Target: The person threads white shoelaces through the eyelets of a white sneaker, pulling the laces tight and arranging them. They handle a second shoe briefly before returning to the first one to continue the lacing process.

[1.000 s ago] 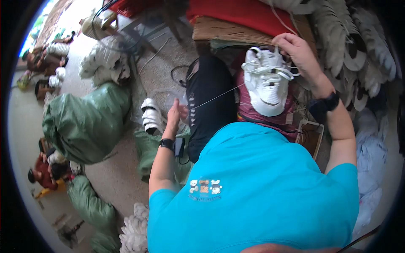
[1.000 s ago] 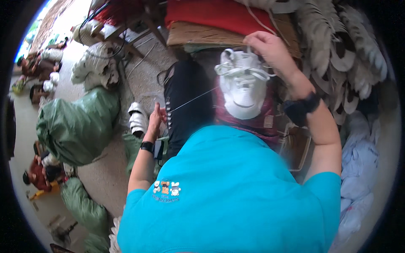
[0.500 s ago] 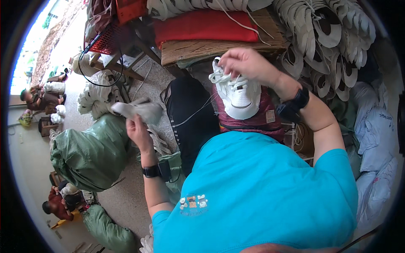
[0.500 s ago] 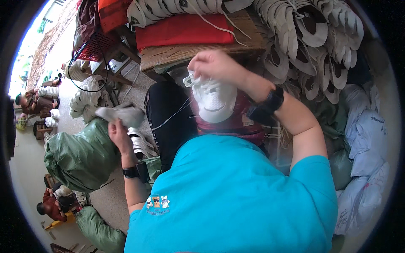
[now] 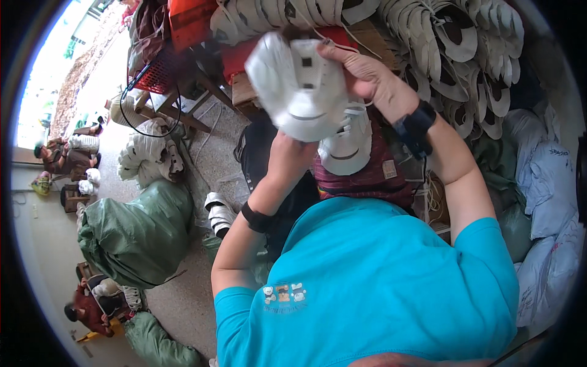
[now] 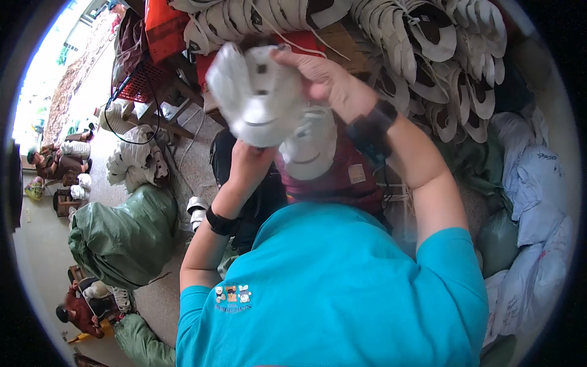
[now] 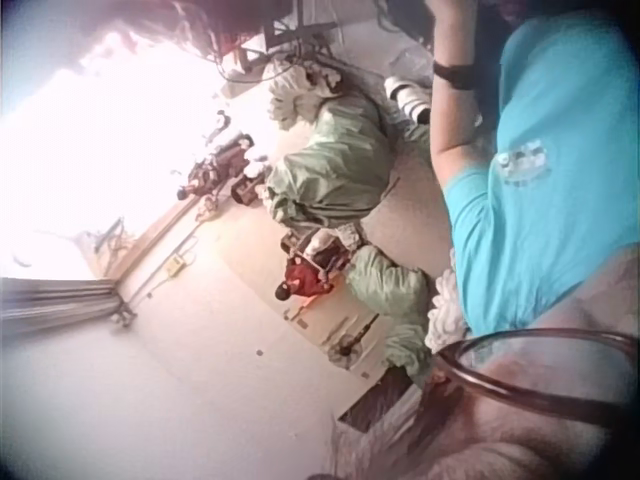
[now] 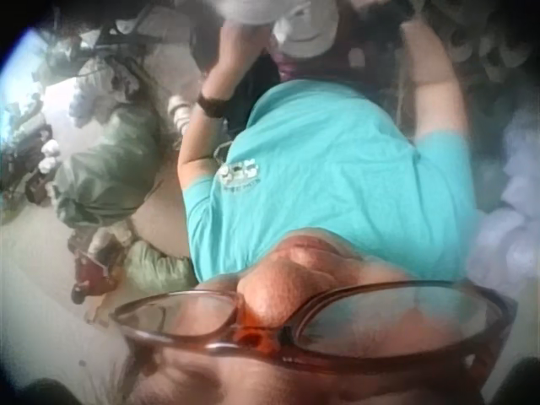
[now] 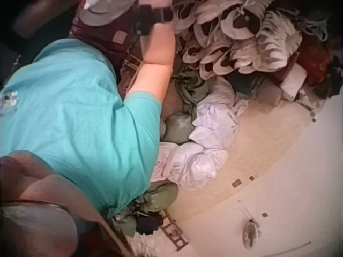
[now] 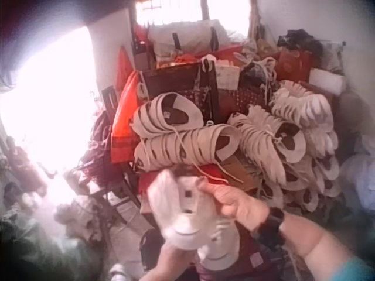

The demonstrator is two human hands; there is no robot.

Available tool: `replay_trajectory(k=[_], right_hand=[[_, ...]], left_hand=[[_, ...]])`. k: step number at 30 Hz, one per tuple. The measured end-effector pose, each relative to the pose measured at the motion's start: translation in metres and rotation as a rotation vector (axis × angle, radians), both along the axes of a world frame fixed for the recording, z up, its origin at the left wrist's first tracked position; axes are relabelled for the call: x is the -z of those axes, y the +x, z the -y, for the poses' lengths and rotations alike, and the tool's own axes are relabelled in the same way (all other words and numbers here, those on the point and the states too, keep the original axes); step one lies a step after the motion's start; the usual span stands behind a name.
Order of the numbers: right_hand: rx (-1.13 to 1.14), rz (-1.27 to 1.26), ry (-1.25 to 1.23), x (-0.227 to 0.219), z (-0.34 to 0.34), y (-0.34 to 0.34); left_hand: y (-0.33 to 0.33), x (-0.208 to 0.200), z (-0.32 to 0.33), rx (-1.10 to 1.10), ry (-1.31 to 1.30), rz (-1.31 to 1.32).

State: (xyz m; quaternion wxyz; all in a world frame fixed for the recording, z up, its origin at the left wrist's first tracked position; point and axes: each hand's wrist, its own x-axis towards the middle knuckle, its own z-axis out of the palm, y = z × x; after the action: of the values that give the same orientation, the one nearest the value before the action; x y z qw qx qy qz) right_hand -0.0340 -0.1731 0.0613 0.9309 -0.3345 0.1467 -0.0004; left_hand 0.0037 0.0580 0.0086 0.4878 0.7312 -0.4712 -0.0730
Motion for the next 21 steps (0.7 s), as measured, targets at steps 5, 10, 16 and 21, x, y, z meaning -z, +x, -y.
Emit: replay_trajectory(k=[5, 10, 16, 21], right_hand=[[-0.047, -0.142, -0.218, 0.012, 0.039, -0.009], [0.056, -0.277, -0.766, 0.001, 0.037, -0.035], [0.332, -0.057, -0.729, 0.034, 0.011, -0.079], [0.255, -0.284, -0.670, 0.036, 0.003, -0.111]], left_hand=[[0.030, 0.065, -0.017, -0.205, -0.024, -0.231], [0.035, 0.026, 0.020, -0.090, -0.336, -0.642], [0.041, 0.029, 0.072, -0.081, -0.198, -0.473], [0.045, 0.008, 0.076, 0.233, -0.137, -0.613]])
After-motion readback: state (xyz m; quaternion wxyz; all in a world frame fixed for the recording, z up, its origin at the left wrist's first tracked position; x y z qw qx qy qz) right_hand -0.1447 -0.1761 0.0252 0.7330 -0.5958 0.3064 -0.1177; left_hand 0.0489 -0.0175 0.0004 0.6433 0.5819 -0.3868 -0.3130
